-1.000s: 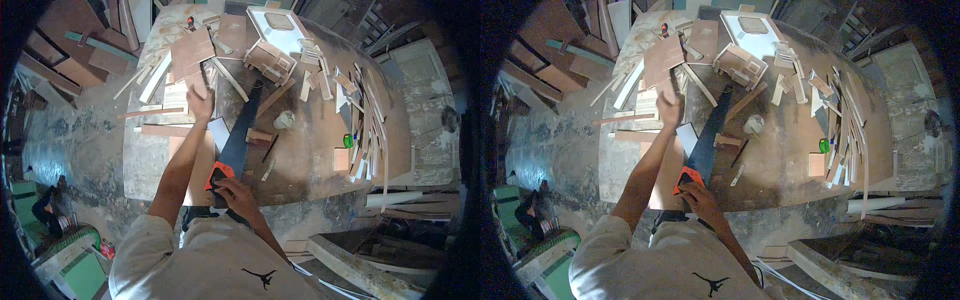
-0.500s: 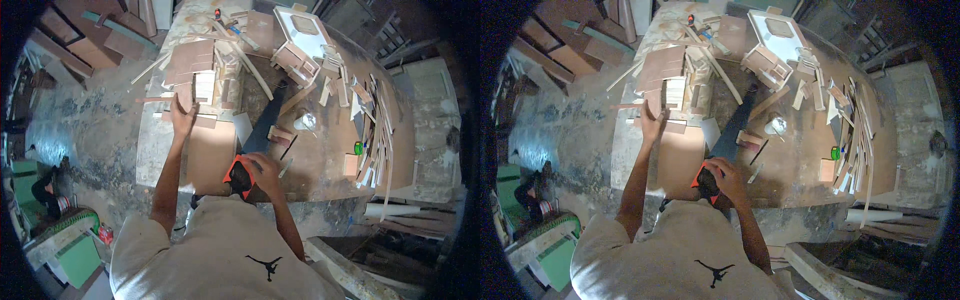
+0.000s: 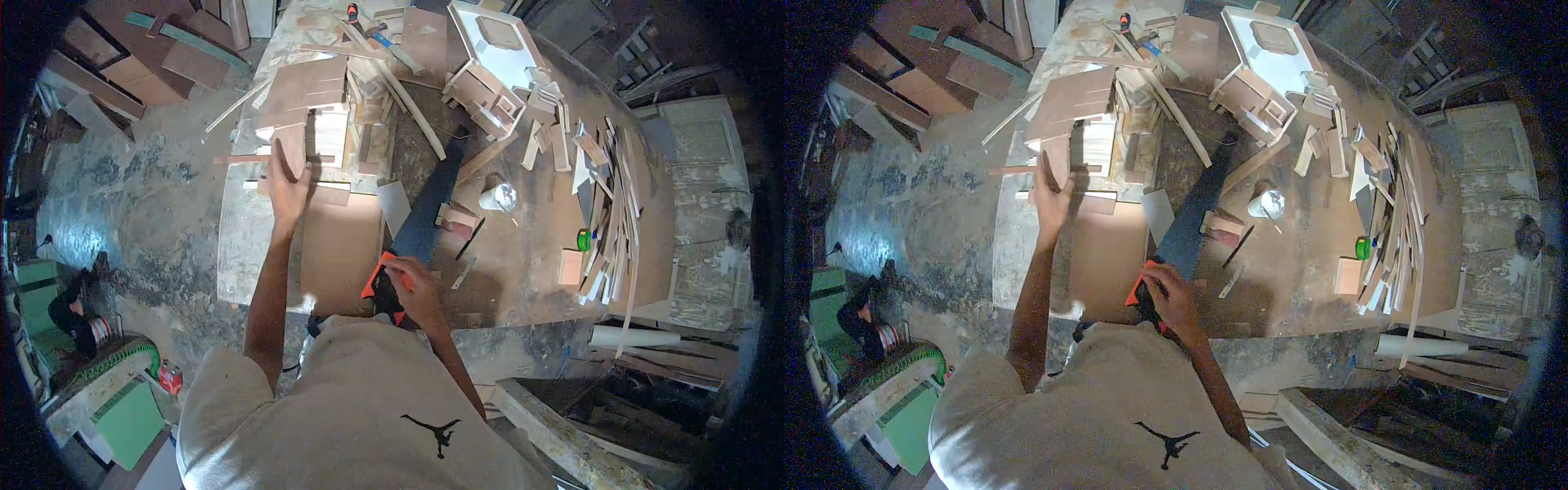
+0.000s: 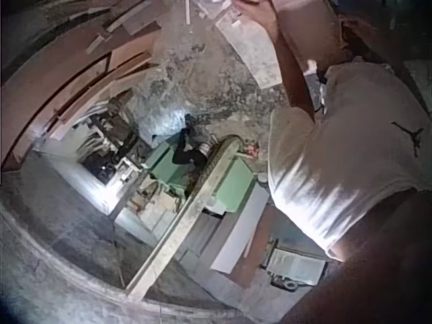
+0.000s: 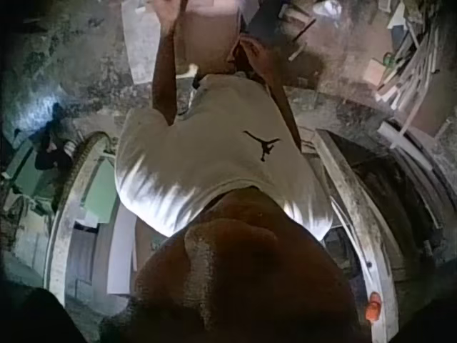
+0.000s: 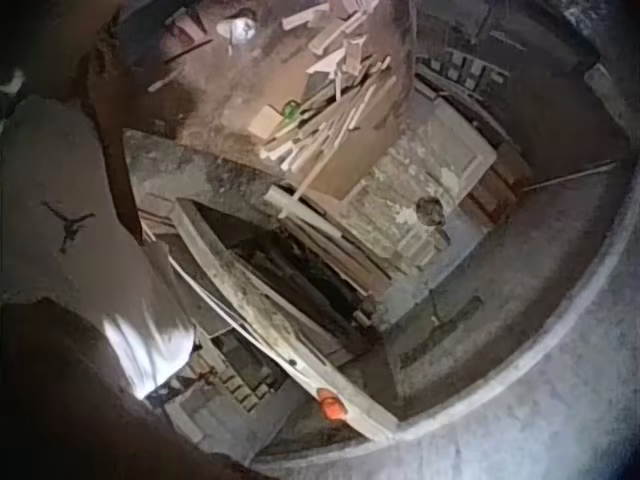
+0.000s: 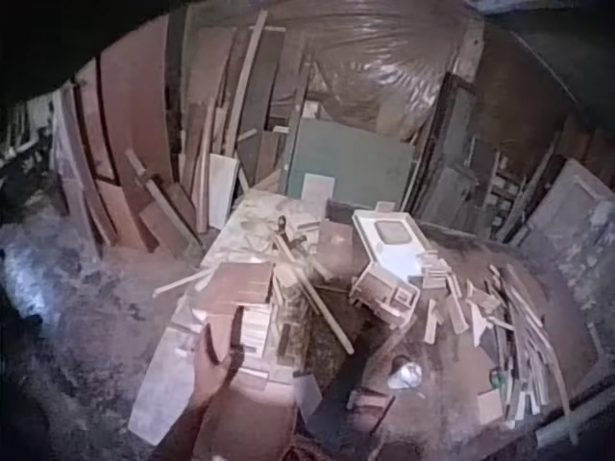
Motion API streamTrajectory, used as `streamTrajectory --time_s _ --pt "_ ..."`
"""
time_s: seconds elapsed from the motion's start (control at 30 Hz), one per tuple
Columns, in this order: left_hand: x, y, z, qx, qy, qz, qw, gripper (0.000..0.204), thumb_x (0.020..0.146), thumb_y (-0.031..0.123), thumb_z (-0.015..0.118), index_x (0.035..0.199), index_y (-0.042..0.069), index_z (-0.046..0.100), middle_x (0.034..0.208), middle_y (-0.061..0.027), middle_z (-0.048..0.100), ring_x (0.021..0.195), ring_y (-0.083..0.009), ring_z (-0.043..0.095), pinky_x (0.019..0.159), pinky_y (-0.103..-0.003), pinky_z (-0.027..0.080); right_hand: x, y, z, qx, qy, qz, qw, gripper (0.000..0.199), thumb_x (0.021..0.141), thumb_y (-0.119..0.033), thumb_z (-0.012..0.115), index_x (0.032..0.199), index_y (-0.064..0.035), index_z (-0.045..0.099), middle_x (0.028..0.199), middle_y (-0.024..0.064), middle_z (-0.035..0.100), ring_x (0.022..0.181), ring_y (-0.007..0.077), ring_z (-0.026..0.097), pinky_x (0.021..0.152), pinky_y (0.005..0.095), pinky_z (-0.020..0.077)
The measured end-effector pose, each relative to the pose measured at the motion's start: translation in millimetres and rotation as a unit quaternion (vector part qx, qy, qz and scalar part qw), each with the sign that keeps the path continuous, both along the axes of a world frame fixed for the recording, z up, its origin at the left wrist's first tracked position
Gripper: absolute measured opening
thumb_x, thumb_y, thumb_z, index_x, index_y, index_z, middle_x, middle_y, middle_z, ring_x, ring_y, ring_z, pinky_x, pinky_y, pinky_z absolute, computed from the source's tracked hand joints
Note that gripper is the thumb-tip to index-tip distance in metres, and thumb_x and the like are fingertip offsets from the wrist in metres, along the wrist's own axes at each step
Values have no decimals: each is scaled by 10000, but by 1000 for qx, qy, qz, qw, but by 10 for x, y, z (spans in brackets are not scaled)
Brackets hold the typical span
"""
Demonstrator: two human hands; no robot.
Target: The person assembles a small wooden model structure on a workbench. They pick up small wooden pieces, apply glue from a small container, and fit them into a partially built frame. The person repeatedly checks the fit of the pieces and adjusts the structure.
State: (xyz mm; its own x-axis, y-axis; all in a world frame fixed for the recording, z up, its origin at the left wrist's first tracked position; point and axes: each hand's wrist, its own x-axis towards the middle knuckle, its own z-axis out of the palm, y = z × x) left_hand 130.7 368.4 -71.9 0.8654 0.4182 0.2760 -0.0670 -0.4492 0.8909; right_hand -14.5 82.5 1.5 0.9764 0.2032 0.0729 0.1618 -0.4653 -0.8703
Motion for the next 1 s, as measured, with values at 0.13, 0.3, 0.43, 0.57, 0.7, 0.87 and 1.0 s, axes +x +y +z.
streamTrajectory --time_s 0.13,0.3,0.43,0.57,0.7,0.87,1.0 --pt "19 117 80 221 281 -70 931 679 850 251 701 1423 5 431 1340 -346 495 1208 -492 519 1007 -469 451 7 -77 27 -8 40 -4 999 145 917 -93 679 1050 -38 691 1021 110 679 938 223 671 805 324 525" --pt "248 426 124 225 297 -225 900 523 889 417 612 1279 74 561 1186 -203 643 1093 -415 607 939 -471 496 119 -103 -9 -34 -10 2 999 136 925 -88 668 1048 -36 692 1011 101 675 910 200 671 794 316 526" --pt "238 592 -87 202 247 -217 923 575 885 402 619 1334 54 535 1148 -222 655 1098 -403 615 945 -453 493 144 -67 -60 2 -9 3 1000 142 914 -89 678 1047 -42 694 1004 99 667 880 208 674 792 319 529" --pt "87 509 -5 180 269 -177 930 606 888 358 628 1363 2 506 1165 -231 638 1139 -398 589 1005 -443 450 100 -72 -108 -74 -53 -15 996 182 884 -110 713 1059 -58 704 1007 98 657 872 214 672 789 319 531" --pt "-137 176 184 133 100 -18 986 626 897 289 664 1409 1 448 1343 -263 499 1263 -432 468 1100 -454 357 37 -100 -114 -64 1 -42 997 204 863 -127 736 1056 -71 709 1020 96 654 876 215 680 783 324 536" --pt "116 112 405 24 -91 36 995 637 931 190 676 1451 2 359 1424 -270 381 1360 -382 383 1141 -455 299 -26 -89 1 24 38 -38 998 204 855 -124 744 1050 -74 708 1022 106 652 888 212 683 786 327 539" --pt "273 54 663 -3 -144 41 989 641 912 154 697 1421 -53 367 1449 -247 346 1381 -351 368 1144 -434 301 -35 -127 -78 -29 5 -18 999 211 858 -126 741 1054 -58 705 1037 113 655 906 221 682 807 328 533"
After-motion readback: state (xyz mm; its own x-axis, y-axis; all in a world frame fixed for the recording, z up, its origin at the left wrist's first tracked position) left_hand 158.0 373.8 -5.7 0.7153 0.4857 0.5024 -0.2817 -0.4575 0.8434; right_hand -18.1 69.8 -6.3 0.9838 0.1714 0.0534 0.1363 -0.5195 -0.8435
